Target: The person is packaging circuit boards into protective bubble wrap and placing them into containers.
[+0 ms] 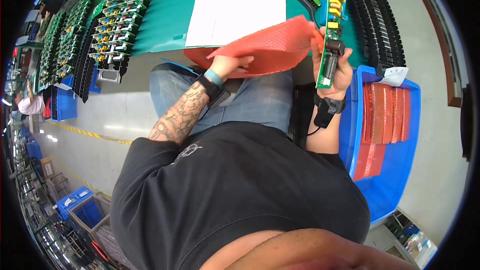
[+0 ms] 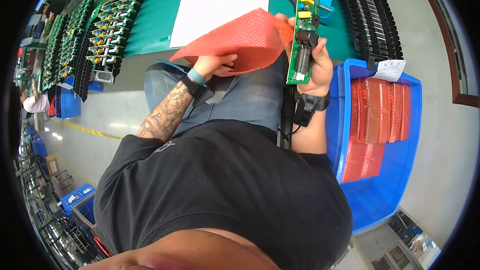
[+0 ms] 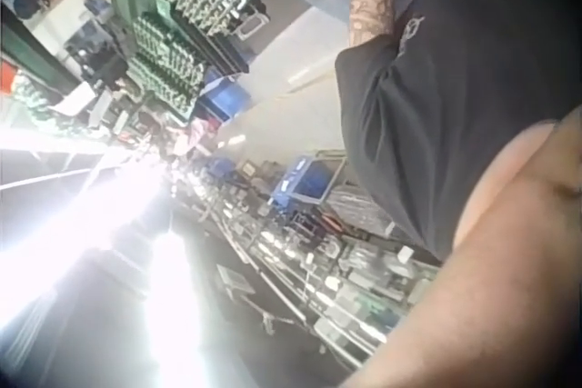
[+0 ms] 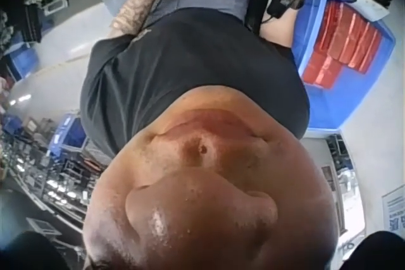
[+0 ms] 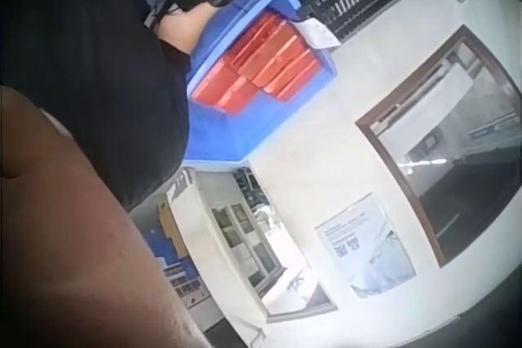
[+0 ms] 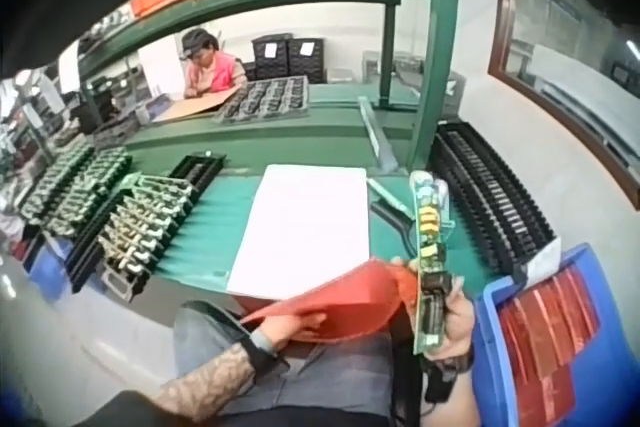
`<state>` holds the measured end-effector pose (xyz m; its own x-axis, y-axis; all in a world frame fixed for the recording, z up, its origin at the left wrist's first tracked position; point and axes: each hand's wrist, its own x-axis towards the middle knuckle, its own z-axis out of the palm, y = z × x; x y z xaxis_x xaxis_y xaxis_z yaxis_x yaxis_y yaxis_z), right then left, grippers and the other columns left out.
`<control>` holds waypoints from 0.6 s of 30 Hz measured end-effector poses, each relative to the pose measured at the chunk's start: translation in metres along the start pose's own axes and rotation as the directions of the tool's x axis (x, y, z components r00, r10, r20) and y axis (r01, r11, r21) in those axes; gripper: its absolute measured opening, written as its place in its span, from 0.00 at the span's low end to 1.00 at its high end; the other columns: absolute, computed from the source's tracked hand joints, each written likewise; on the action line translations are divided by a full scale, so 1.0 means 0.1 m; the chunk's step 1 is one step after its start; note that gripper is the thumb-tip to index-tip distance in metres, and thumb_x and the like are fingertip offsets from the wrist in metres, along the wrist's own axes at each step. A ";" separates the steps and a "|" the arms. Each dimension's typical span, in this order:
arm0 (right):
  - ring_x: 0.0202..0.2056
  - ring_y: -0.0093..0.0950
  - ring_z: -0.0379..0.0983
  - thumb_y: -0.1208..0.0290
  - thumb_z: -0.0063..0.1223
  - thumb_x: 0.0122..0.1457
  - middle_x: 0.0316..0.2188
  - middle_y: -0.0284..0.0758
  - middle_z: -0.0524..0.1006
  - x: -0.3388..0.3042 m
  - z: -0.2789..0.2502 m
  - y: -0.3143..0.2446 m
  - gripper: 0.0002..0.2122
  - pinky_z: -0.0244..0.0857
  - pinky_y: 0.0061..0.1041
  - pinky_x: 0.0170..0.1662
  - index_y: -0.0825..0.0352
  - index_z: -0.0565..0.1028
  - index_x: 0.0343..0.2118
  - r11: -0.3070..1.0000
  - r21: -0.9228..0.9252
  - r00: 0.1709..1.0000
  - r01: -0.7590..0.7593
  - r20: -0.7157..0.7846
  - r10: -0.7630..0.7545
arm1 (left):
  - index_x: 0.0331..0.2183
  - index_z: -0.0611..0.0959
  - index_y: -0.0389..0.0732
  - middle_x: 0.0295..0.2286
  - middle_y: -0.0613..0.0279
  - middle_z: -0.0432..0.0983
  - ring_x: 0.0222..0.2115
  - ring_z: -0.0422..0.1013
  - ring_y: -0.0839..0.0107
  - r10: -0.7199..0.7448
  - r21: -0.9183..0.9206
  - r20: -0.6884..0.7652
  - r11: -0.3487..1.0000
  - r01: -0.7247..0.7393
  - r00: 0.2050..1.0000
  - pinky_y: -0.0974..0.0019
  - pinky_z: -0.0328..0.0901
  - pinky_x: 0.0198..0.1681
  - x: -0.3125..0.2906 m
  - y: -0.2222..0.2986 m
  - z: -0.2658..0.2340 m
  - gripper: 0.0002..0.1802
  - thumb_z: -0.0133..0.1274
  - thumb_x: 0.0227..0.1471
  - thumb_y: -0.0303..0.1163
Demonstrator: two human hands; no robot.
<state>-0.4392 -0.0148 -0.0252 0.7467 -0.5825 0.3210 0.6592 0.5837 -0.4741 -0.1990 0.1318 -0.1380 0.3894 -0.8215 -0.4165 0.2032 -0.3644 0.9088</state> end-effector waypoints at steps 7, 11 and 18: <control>0.67 0.51 0.58 0.56 0.54 0.66 0.66 0.56 0.61 0.71 0.51 -0.21 0.34 0.50 0.47 0.73 0.80 0.59 0.64 0.899 0.426 0.922 -0.102 0.379 -0.075 | 0.57 0.77 0.38 0.51 0.51 0.78 0.47 0.77 0.62 -0.013 0.699 0.283 0.687 -0.197 0.959 0.61 0.72 0.48 0.50 -0.54 -0.27 0.43 0.71 0.44 0.49; 0.71 0.55 0.42 0.69 0.61 0.62 0.68 0.57 0.55 0.72 1.08 -0.72 0.23 0.45 0.50 0.75 0.82 0.72 0.54 0.852 0.003 0.852 0.523 0.002 -0.523 | 0.58 0.76 0.38 0.53 0.48 0.77 0.52 0.74 0.58 0.082 0.609 0.465 0.693 -0.386 0.882 0.59 0.68 0.55 0.64 -1.01 -0.24 0.41 0.69 0.46 0.47; 0.71 0.62 0.30 0.76 0.64 0.57 0.70 0.61 0.45 0.51 1.23 -0.70 0.19 0.42 0.52 0.75 0.84 0.75 0.47 0.895 0.378 0.928 0.235 0.186 -0.323 | 0.60 0.74 0.38 0.52 0.41 0.76 0.52 0.75 0.55 -0.039 0.464 0.625 0.821 -0.332 0.780 0.59 0.68 0.55 0.63 -1.36 -0.23 0.41 0.67 0.50 0.49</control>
<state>-0.4367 -0.0160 0.1250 0.4969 -0.6238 0.6032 0.7995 0.5994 -0.0388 -0.1817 0.1400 -0.2886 -0.2659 -0.9005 -0.3442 -0.3796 -0.2304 0.8960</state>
